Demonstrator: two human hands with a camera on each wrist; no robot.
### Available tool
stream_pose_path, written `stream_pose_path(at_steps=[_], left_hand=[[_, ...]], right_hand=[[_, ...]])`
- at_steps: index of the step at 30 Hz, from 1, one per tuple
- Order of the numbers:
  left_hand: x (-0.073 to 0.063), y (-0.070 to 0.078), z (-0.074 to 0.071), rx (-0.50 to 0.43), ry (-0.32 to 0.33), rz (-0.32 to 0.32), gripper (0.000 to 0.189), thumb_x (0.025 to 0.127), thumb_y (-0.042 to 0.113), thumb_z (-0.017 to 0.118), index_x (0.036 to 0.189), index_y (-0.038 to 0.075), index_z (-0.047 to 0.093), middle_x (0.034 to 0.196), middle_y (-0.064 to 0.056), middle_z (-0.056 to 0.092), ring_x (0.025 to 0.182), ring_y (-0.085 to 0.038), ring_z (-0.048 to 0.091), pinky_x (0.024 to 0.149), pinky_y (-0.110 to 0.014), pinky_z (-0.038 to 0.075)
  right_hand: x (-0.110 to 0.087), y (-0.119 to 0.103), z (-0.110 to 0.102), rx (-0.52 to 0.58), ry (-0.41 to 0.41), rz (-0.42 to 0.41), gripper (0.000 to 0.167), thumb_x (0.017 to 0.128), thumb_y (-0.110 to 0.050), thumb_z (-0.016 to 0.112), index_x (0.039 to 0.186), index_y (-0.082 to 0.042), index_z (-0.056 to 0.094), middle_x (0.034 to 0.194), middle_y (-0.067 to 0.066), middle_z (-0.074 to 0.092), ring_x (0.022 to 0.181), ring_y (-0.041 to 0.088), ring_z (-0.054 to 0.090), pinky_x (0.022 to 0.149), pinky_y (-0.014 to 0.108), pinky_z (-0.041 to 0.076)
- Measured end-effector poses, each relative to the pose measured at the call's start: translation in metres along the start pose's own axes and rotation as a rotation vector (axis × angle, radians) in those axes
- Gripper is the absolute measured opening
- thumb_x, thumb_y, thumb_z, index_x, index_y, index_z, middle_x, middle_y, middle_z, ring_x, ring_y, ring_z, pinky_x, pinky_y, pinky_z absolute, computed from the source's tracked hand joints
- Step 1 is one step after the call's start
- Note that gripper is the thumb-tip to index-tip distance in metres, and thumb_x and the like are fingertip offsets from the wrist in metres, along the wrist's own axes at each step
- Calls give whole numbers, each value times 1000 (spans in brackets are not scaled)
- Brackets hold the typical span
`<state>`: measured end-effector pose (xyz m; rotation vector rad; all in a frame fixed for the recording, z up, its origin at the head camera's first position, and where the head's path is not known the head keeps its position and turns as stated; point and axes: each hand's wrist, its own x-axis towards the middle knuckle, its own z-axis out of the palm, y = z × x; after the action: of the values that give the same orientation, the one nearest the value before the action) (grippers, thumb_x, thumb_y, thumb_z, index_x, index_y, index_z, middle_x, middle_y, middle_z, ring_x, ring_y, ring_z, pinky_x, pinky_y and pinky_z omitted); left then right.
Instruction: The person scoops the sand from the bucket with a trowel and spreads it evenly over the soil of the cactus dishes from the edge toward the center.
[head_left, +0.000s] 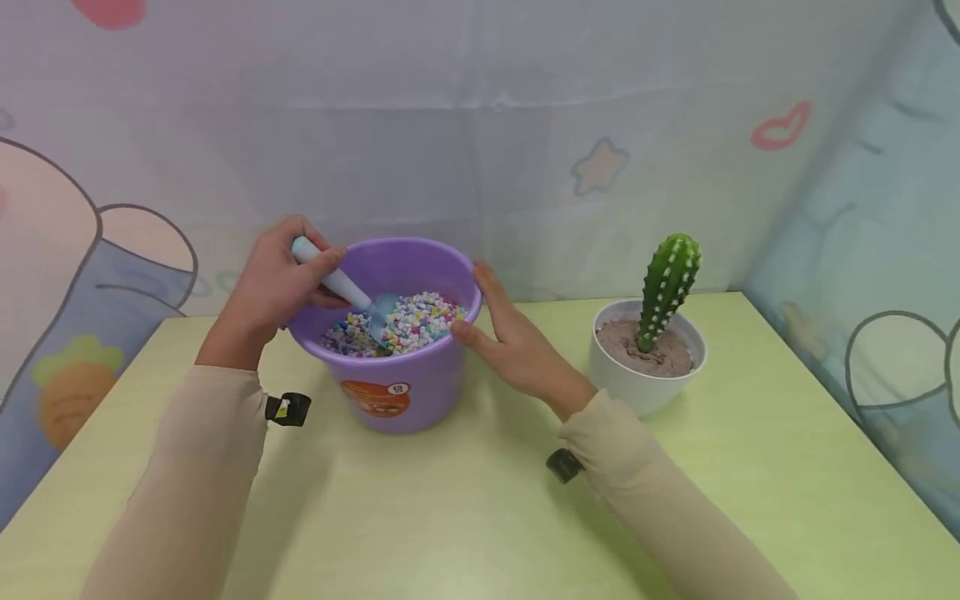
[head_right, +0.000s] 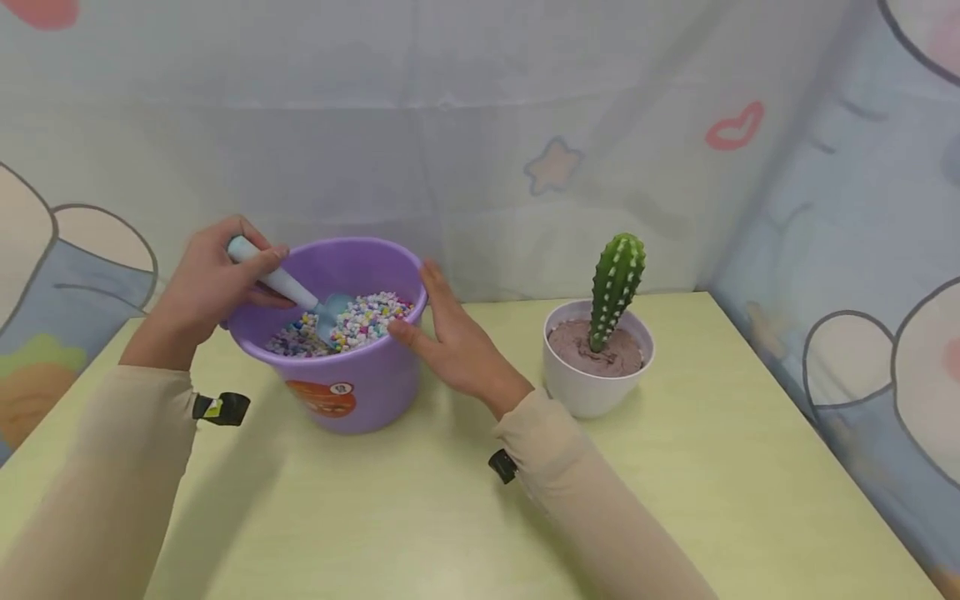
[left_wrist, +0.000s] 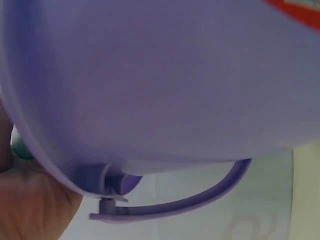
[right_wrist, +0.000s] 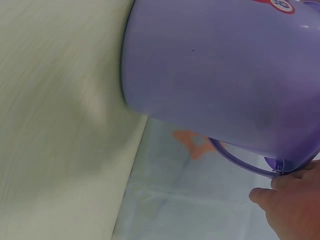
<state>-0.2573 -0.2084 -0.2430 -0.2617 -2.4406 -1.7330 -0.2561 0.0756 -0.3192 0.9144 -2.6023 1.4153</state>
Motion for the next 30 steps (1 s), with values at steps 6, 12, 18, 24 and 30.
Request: stream_pose_path(at_steps=[6,12,18,24,30], left_hand=[[8,-6,7,-24,27,-19,24,101,16,56,104,-3,41,112,-25,48,75,-25,72,68,-42,59],[2,-4,10,72,116,-26,26,102,21,55,104,0,40,108,-26,55,77,-24,71,65,-36,60],[-3,3,18,250,183,-15,34,101,30,54,110,0,41,102,-21,49,76,-34,69,57,-30,59],[-3,-9,13,86,167,15,28,101,24,56,106,3,38,103,-23,57,71,-16,71,64,-36,60],[0,-13,17,29,194,56,21,101,19,52,103,2,39,98,-23,60,67,-12,71,63,-33,59]], right_hand=[[-4,2,-5,-7,14,8,103,86,-77,42,158,-15,4,163,-7,-3,147,13,2,117,45,10],[-3,4,-4,-21,1,7,102,87,-77,42,158,-16,2,163,-8,-5,147,12,0,117,45,10],[0,2,-1,-58,-3,-20,102,87,-78,38,158,-14,3,163,-6,-3,147,12,2,117,44,12],[-1,1,2,-87,-20,-8,99,90,-75,38,158,-13,1,164,-1,-3,147,11,2,117,41,12],[-2,1,-1,-141,-6,-10,94,93,-72,36,158,-13,1,164,0,-2,147,11,2,118,40,12]])
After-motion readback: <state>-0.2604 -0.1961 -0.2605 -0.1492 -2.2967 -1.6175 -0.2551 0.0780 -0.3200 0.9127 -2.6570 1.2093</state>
